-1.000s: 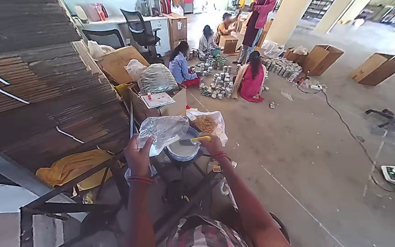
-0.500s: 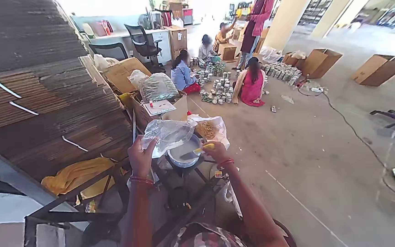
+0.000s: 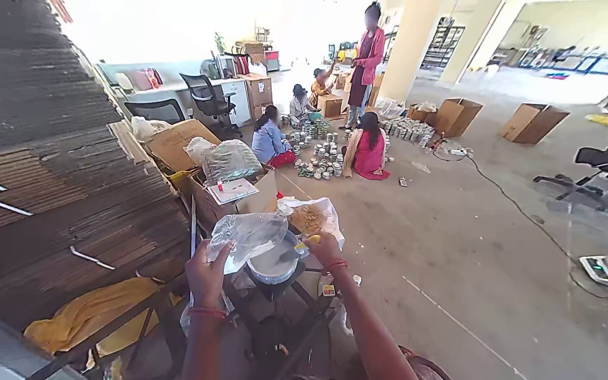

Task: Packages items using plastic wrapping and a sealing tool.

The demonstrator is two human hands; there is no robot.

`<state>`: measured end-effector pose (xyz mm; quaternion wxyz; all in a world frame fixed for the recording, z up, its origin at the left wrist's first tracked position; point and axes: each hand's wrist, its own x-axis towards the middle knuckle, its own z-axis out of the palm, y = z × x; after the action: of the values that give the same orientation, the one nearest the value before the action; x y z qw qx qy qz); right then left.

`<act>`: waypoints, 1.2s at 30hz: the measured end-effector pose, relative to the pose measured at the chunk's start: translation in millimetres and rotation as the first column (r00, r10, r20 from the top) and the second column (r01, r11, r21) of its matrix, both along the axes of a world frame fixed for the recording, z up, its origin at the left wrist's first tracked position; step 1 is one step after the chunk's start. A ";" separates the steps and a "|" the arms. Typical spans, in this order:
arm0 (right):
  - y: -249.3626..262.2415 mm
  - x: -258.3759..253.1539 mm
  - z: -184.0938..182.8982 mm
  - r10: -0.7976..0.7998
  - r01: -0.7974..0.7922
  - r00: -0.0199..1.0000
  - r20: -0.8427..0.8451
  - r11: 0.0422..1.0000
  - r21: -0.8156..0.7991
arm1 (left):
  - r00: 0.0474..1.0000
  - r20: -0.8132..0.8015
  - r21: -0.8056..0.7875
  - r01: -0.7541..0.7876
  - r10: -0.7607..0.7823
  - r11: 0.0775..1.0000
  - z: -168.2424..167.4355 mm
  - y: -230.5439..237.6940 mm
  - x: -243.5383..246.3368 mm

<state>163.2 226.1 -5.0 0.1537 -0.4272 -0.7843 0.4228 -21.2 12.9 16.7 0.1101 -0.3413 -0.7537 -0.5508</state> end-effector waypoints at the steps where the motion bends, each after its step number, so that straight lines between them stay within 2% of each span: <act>1: -1.9 -4.3 0.5 -0.004 0.004 1.000 0.001 0.999 0.032 | 1.000 0.002 0.008 -0.002 0.002 1.000 0.2 0.5 0.8; 5: -10.3 -20.4 -11.8 0.110 -0.110 0.990 -0.089 0.994 0.001 | 1.000 0.012 0.017 0.001 -0.001 1.000 0.0 1.0 2.9; 8: -7.5 -15.6 -0.5 0.181 -0.185 0.981 -0.072 0.981 -0.054 | 1.000 0.001 0.025 -0.014 0.014 1.000 0.0 -0.9 0.9; 11: -3.6 -8.7 19.7 0.133 -0.135 0.989 0.063 0.991 0.025 | 1.000 0.002 0.036 -0.029 0.029 0.999 -0.5 -4.7 0.1; 13: -5.7 -13.9 19.7 0.076 -0.083 0.993 0.095 0.994 0.076 | 0.999 0.013 0.031 -0.039 0.039 0.999 -2.4 -5.7 1.3; 16: -12.7 -26.2 -1.0 0.125 -0.123 0.992 -0.028 0.990 0.065 | 0.999 0.033 0.025 -0.034 0.033 0.999 -3.6 -5.8 3.6; 19: -14.2 -22.8 -7.3 0.214 -0.222 0.968 -0.130 0.974 -0.047 | 1.000 0.016 0.042 -0.028 0.027 0.999 -4.7 -5.7 4.1; 21: -11.1 -12.6 0.4 0.191 -0.201 0.975 -0.117 0.976 -0.079 | 0.999 0.010 0.059 -0.035 0.035 0.998 -8.0 -6.6 2.1; 24: -3.2 -4.3 4.2 0.087 -0.087 0.996 -0.021 0.996 0.015 | 0.999 0.020 0.062 -0.047 0.046 0.997 -9.9 -7.7 2.3; 26: -4.8 -8.5 -3.3 0.038 -0.037 0.999 -0.024 0.998 0.048 | 0.999 0.028 0.064 -0.046 0.044 0.997 -8.8 -6.9 4.0; 29: -11.8 -14.1 -18.7 0.105 -0.105 0.987 -0.117 0.994 0.009 | 0.999 0.023 0.064 -0.026 0.024 0.998 -7.3 -4.7 6.6; 32: -16.1 -5.3 -14.4 0.148 -0.168 0.973 -0.179 0.980 -0.103 | 1.000 0.009 0.062 -0.024 0.023 0.998 -8.3 -3.5 5.9; 34: -14.6 2.7 -6.1 0.120 -0.139 0.980 -0.158 0.983 -0.119 | 1.000 0.016 0.063 -0.024 0.023 0.998 -8.5 -5.2 5.7; 36: -11.1 5.6 -4.6 0.057 -0.066 0.991 -0.121 0.996 -0.068 | 0.999 0.035 0.062 -0.023 0.021 0.998 -8.4 -6.6 7.4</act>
<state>168.8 215.0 -9.5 0.1718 -0.3821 -0.7709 0.4798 -13.8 6.3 8.4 0.1138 -0.3200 -0.7415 -0.5786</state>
